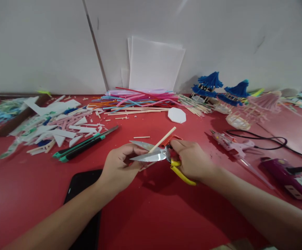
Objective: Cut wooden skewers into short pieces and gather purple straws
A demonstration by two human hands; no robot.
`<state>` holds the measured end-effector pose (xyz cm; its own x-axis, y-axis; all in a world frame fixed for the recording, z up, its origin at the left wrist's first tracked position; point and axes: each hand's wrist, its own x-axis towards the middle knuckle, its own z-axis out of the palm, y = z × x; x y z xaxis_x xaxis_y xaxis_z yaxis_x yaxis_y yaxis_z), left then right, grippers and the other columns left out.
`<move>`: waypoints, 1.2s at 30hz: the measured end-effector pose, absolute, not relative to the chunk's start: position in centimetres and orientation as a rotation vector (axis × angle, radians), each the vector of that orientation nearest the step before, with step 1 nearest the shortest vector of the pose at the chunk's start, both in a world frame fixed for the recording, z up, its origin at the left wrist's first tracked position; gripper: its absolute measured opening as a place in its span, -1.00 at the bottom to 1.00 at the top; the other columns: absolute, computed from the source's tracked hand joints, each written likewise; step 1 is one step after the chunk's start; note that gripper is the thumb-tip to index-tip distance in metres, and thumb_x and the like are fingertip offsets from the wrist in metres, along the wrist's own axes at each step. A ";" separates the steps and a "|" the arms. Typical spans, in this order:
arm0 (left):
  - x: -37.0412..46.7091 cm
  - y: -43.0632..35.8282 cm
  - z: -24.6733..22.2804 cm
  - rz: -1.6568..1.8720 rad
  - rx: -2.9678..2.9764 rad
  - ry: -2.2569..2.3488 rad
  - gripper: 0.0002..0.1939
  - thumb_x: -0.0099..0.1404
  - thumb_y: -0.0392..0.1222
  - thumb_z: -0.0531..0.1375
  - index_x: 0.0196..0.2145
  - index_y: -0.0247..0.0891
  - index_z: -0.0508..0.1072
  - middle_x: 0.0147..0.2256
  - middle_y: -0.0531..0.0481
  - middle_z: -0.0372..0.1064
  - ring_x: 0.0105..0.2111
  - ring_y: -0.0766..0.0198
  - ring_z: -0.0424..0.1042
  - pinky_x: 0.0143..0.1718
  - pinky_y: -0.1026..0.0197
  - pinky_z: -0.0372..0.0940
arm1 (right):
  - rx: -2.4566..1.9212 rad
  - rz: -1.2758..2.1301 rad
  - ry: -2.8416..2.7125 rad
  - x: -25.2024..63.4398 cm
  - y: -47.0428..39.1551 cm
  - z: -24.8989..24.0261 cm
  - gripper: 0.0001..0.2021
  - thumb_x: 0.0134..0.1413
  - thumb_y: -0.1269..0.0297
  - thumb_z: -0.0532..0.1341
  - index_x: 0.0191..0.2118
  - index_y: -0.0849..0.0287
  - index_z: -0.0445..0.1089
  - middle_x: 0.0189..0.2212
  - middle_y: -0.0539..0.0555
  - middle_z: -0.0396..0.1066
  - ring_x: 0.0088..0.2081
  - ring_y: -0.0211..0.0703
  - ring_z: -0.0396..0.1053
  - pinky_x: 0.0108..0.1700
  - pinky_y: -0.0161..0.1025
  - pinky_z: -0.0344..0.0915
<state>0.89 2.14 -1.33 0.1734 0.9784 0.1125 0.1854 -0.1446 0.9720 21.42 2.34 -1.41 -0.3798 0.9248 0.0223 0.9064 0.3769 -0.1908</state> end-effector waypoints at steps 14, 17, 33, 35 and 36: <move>0.3 2.2 -1.5 1.177 1.740 1.223 -0.95 0.06 -0.24 0.24 -0.52 -0.24 0.47 -0.51 0.03 0.44 -0.49 0.31 0.41 -0.46 0.31 0.32 | -1.684 0.272 -2.451 20.7 2.2 -1.3 -0.86 -0.10 0.27 0.06 -0.35 0.17 0.16 -0.43 0.11 0.33 -0.42 -0.11 0.30 -0.41 -0.25 0.10; 0.3 1.9 -1.2 1.147 1.787 1.240 -0.92 0.07 -0.24 0.23 -0.55 -0.22 0.48 -0.57 0.06 0.43 -0.56 0.34 0.39 -0.54 0.34 0.28 | -1.594 0.256 -2.438 20.9 2.1 -1.5 -0.82 -0.16 0.30 0.07 -0.33 0.16 0.15 -0.39 0.14 0.32 -0.36 -0.09 0.29 -0.35 -0.23 0.16; -0.3 2.3 -1.5 1.135 2.062 1.061 -0.93 0.06 -0.35 0.25 -0.47 -0.22 0.51 -0.48 0.06 0.51 -0.49 0.36 0.46 -0.45 0.38 0.31 | -1.515 0.192 -2.408 21.1 2.0 -2.0 -0.80 -0.20 0.31 0.07 -0.33 0.15 0.12 -0.37 0.14 0.29 -0.35 -0.09 0.25 -0.31 -0.18 0.22; -0.3 2.4 -1.4 1.163 2.106 1.022 -0.88 0.04 -0.41 0.25 -0.46 -0.23 0.52 -0.47 0.06 0.52 -0.49 0.36 0.46 -0.46 0.40 0.30 | -1.509 0.163 -2.406 21.1 2.0 -2.0 -0.81 -0.20 0.31 0.07 -0.34 0.15 0.12 -0.38 0.14 0.29 -0.36 -0.09 0.24 -0.31 -0.18 0.22; -0.3 2.4 -1.4 1.167 2.121 1.009 -0.86 0.03 -0.43 0.25 -0.45 -0.23 0.52 -0.47 0.06 0.52 -0.49 0.37 0.46 -0.47 0.41 0.30 | -1.503 0.152 -2.407 21.1 2.0 -2.1 -0.81 -0.20 0.31 0.07 -0.34 0.16 0.12 -0.39 0.14 0.29 -0.36 -0.10 0.24 -0.32 -0.18 0.22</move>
<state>-0.27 2.37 -1.36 0.3536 0.8017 0.4819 0.3604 -0.5922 0.7207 21.10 1.98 -2.06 -0.4086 0.8916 0.1951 0.8601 0.4477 -0.2447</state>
